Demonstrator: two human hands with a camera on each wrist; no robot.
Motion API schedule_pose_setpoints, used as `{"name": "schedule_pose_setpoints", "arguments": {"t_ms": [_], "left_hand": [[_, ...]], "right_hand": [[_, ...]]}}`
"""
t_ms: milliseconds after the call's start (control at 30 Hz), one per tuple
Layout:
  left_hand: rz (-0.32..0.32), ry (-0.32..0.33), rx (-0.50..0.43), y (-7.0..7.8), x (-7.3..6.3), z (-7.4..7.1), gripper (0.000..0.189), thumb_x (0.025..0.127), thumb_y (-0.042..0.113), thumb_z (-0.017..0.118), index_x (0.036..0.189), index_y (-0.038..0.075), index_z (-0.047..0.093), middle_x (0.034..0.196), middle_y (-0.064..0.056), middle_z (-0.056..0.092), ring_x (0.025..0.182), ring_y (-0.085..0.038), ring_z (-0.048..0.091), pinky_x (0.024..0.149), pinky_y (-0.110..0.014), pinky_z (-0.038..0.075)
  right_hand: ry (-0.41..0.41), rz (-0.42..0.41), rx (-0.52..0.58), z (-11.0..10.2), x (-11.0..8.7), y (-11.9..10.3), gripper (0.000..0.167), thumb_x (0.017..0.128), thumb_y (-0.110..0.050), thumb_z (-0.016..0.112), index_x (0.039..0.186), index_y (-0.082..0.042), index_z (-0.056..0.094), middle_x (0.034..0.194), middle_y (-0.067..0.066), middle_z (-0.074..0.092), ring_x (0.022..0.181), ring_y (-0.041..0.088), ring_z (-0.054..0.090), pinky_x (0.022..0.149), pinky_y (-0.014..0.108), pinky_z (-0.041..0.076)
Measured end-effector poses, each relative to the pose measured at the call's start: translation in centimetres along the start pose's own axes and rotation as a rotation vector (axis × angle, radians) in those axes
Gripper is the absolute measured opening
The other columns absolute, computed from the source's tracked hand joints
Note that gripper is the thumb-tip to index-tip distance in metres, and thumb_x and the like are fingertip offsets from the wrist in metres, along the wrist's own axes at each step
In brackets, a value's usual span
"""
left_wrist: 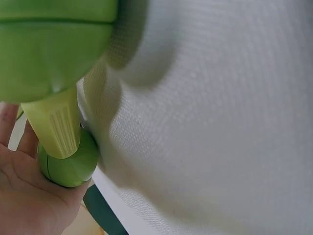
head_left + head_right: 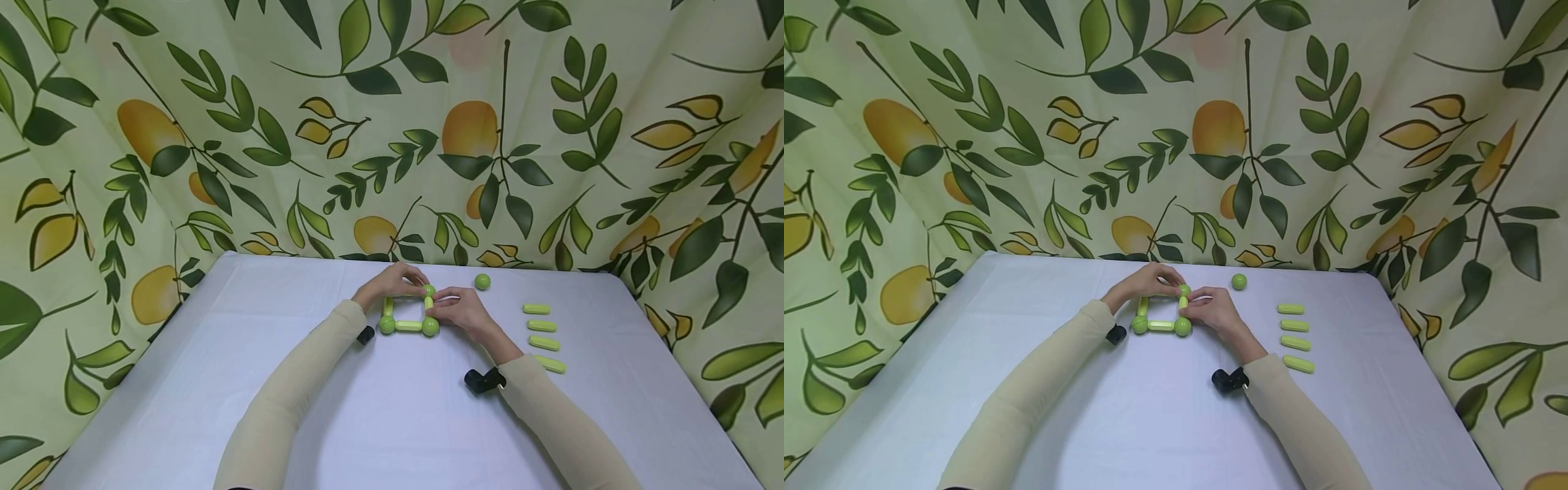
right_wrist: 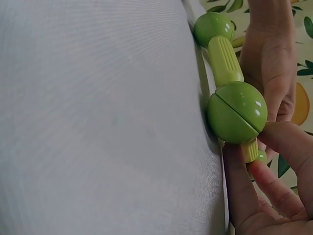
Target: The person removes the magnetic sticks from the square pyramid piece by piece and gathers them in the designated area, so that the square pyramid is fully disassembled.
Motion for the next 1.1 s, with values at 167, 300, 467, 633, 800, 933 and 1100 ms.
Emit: {"name": "schedule_pose_setpoints", "arguments": {"t_ms": [167, 300, 467, 633, 800, 933, 1100], "left_hand": [[-0.001, -0.004, -0.005, -0.2, 0.1, 0.0, 0.025, 0.095, 0.017, 0.076, 0.117, 0.006, 0.074, 0.108, -0.003, 0.073, 0.105, -0.016, 0.065, 0.098, -0.033, 0.047], [0.000, -0.001, -0.009, -0.4, 0.1, 0.0, 0.024, 0.095, 0.016, 0.076, 0.117, 0.007, 0.074, 0.107, -0.003, 0.073, 0.104, -0.016, 0.065, 0.097, -0.033, 0.047], [0.010, -0.002, -0.004, -0.3, 0.2, -0.1, 0.025, 0.094, 0.017, 0.077, 0.117, 0.007, 0.075, 0.107, -0.002, 0.073, 0.103, -0.015, 0.065, 0.095, -0.031, 0.048], [0.040, -0.016, -0.015, 0.0, 0.1, -0.2, 0.027, 0.093, 0.013, 0.077, 0.119, 0.004, 0.074, 0.110, -0.005, 0.073, 0.104, -0.017, 0.066, 0.094, -0.029, 0.048], [0.050, -0.030, -0.019, -0.1, -0.2, -0.4, 0.028, 0.092, 0.007, 0.077, 0.119, 0.002, 0.073, 0.112, -0.006, 0.073, 0.106, -0.018, 0.066, 0.091, -0.027, 0.050], [0.034, -0.020, -0.013, -0.7, -0.5, -0.7, 0.025, 0.090, 0.005, 0.078, 0.114, 0.002, 0.074, 0.109, -0.004, 0.073, 0.105, -0.017, 0.066, 0.089, -0.027, 0.051], [0.019, -0.008, -0.004, -1.5, -1.0, -1.4, 0.021, 0.089, 0.005, 0.080, 0.109, 0.002, 0.074, 0.106, -0.004, 0.072, 0.106, -0.019, 0.065, 0.090, -0.029, 0.051]], "right_hand": [[0.006, 0.020, 0.018, 0.0, -0.1, 0.0, 0.036, 0.080, 0.008, 0.082, 0.112, 0.010, 0.065, 0.094, 0.017, 0.073, 0.082, 0.019, 0.071, 0.073, 0.031, 0.060], [0.010, 0.018, 0.023, 0.0, -0.2, 0.1, 0.036, 0.080, 0.009, 0.082, 0.113, 0.009, 0.066, 0.094, 0.016, 0.074, 0.082, 0.020, 0.071, 0.073, 0.032, 0.060], [0.016, -0.040, 0.010, -0.5, -0.3, -0.3, 0.039, 0.079, 0.007, 0.083, 0.114, 0.009, 0.067, 0.097, 0.017, 0.074, 0.084, 0.019, 0.071, 0.075, 0.028, 0.058], [0.012, -0.088, -0.017, -1.2, -0.4, -1.0, 0.042, 0.080, 0.006, 0.082, 0.118, 0.009, 0.066, 0.104, 0.018, 0.073, 0.090, 0.017, 0.071, 0.078, 0.024, 0.056], [0.006, -0.086, -0.070, -2.0, -0.6, -1.6, 0.042, 0.083, 0.004, 0.080, 0.122, 0.007, 0.065, 0.111, 0.020, 0.071, 0.096, 0.018, 0.069, 0.081, 0.027, 0.056], [0.000, -0.078, -0.108, -2.8, -0.7, -1.9, 0.040, 0.086, 0.001, 0.079, 0.124, 0.005, 0.065, 0.112, 0.017, 0.071, 0.098, 0.019, 0.067, 0.081, 0.028, 0.056], [-0.008, -0.106, -0.132, -4.0, -0.8, -2.3, 0.037, 0.088, 0.000, 0.077, 0.123, 0.005, 0.064, 0.112, 0.015, 0.069, 0.099, 0.020, 0.063, 0.080, 0.025, 0.055]]}}
Point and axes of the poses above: each hand's wrist, its own x-axis towards the middle knuckle, its own z-axis out of the palm, y = z × x, the point moved 10 cm from there along x, towards the middle knuckle
